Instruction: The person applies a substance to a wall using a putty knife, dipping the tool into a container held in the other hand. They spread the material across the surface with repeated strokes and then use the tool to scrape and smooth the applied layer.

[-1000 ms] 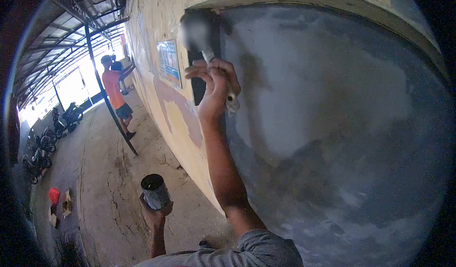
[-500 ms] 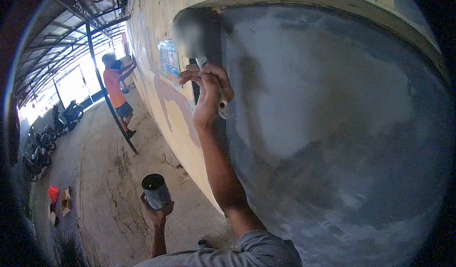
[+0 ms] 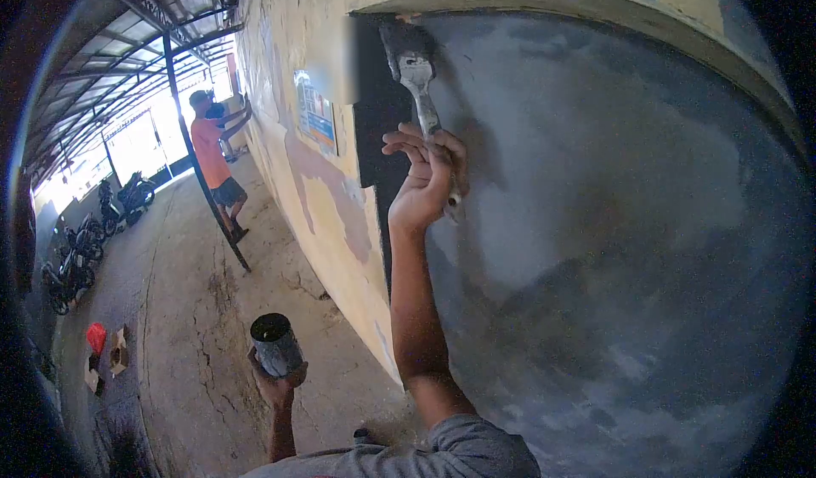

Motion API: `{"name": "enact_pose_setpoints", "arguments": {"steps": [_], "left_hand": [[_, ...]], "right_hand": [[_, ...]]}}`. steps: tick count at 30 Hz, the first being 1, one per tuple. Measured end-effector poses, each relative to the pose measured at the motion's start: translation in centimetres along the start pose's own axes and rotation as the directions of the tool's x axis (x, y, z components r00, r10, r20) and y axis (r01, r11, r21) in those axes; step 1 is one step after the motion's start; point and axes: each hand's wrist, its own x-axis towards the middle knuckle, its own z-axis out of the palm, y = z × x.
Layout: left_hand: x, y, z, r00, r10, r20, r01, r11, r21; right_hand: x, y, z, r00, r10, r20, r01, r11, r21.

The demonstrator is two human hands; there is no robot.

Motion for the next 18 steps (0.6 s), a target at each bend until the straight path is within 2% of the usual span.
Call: {"name": "enact_pose_setpoints", "arguments": {"steps": [2, 4, 6, 8, 13, 14, 16, 18], "left_hand": [[0.1, 0.0, 0.0, 1.0, -0.006, -0.015, 0.007, 0.999, 0.037], [0.2, -0.6, 0.1, 1.0, 0.019, -0.012, -0.019, 0.999, -0.04], [0.5, -0.9, -0.1, 1.0, -0.006, 0.011, 0.007, 0.999, -0.033], [0.8, -1.4, -0.3, 0.999, -0.028, 0.033, 0.029, 0.999, -0.028], [0.8, -1.3, 0.1, 0.999, 0.001, 0.04, 0.007, 0.979, -0.202], [0.8, -1.1, 0.1, 0.999, 0.002, 0.043, 0.007, 0.979, -0.203], [0.9, -0.7, -0.1, 0.999, 0.004, 0.042, -0.002, 0.999, -0.046], [1.1, -1.5, 0.1, 0.998, 0.008, 0.062, -0.002, 0.996, -0.086]], "right_hand": [[-0.2, -0.4, 0.1, 0.996, -0.045, 0.07, 0.041, 0.997, 0.06], [0.2, -0.2, 0.4, 0.995, -0.024, 0.099, 0.019, 0.999, 0.05], [0.6, 0.2, 0.4, 0.992, -0.001, 0.127, -0.003, 0.999, 0.033], [1.0, 1.0, -0.3, 0.999, 0.049, 0.011, -0.049, 0.998, -0.034], [1.0, 0.1, -0.9, 1.0, -0.001, 0.005, 0.002, 0.997, -0.073], [1.2, 0.2, -0.6, 1.0, -0.021, 0.002, 0.021, 0.996, -0.092], [1.5, 0.6, -0.2, 0.999, -0.044, -0.005, 0.044, 0.992, -0.117], [1.9, 1.1, 0.3, 0.997, 0.075, -0.021, -0.077, 0.991, -0.111]]}}
